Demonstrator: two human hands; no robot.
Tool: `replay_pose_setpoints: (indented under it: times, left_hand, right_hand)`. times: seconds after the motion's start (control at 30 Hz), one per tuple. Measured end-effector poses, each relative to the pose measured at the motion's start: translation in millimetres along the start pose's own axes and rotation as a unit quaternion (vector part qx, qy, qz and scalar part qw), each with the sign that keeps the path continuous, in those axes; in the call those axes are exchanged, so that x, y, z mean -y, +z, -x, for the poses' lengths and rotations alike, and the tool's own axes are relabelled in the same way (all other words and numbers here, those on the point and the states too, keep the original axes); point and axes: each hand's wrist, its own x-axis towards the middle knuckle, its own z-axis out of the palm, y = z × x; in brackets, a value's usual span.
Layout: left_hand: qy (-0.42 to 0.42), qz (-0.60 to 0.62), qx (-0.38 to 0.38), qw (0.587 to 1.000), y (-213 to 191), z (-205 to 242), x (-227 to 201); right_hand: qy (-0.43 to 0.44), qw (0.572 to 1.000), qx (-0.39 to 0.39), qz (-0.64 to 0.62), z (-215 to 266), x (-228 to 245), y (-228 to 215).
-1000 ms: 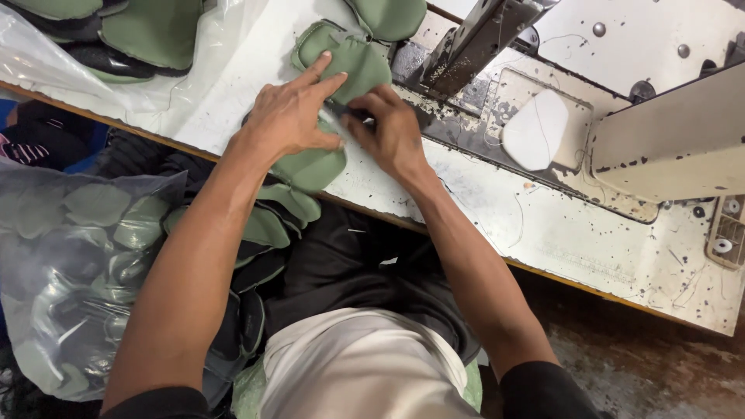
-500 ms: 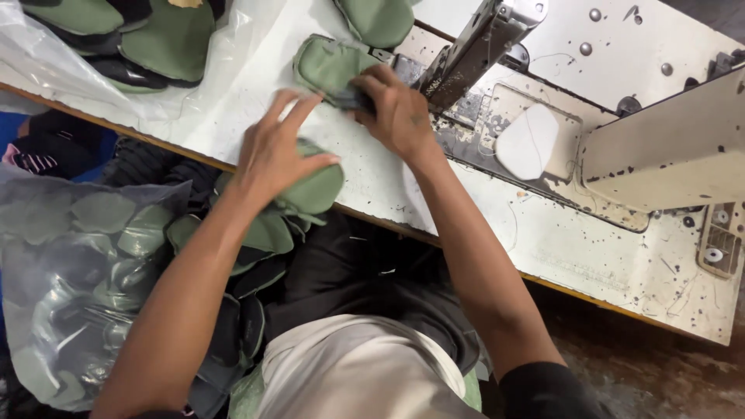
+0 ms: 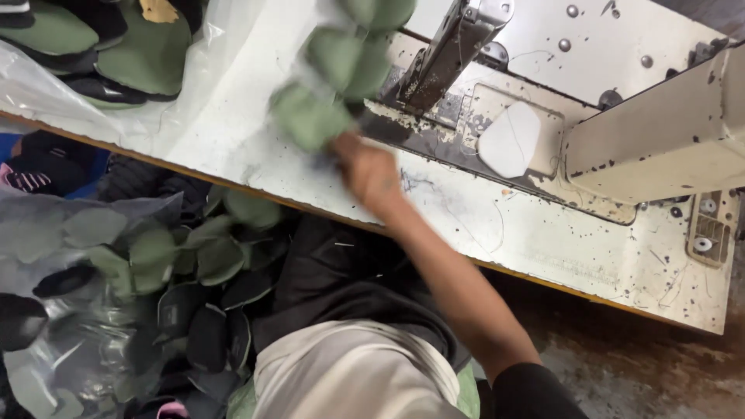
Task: The person repeatedly picks green and black shoe parts from a plastic bag and places them on the sewing machine table. They handle the parts one at a time, arranging them in a line on the table surface throughout the clip.
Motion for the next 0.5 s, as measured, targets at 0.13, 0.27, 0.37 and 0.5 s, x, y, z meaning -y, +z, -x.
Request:
replay_pose_setpoints:
  times: [0.13, 0.27, 0.37, 0.5]
  left_hand:
    - [0.039, 0.012, -0.047, 0.998, 131, -93, -6]
    - [0.034, 0.012, -0.059, 0.998, 265, -185, -18]
    - [-0.050, -0.010, -0.005, 0.999, 285, -212, -11]
    - [-0.233, -0.036, 0.225, 0.945, 274, -204, -27]
  right_hand:
    - [-0.074, 0.997, 0.020, -0.016, 42, 60, 1]
    - [-0.050, 0.997, 0.066, -0.013, 50, 75, -6]
    - [-0.063, 0.996, 0.064, -0.027, 53, 75, -8]
    - [-0.051, 0.996, 0.056, -0.047, 53, 79, -7]
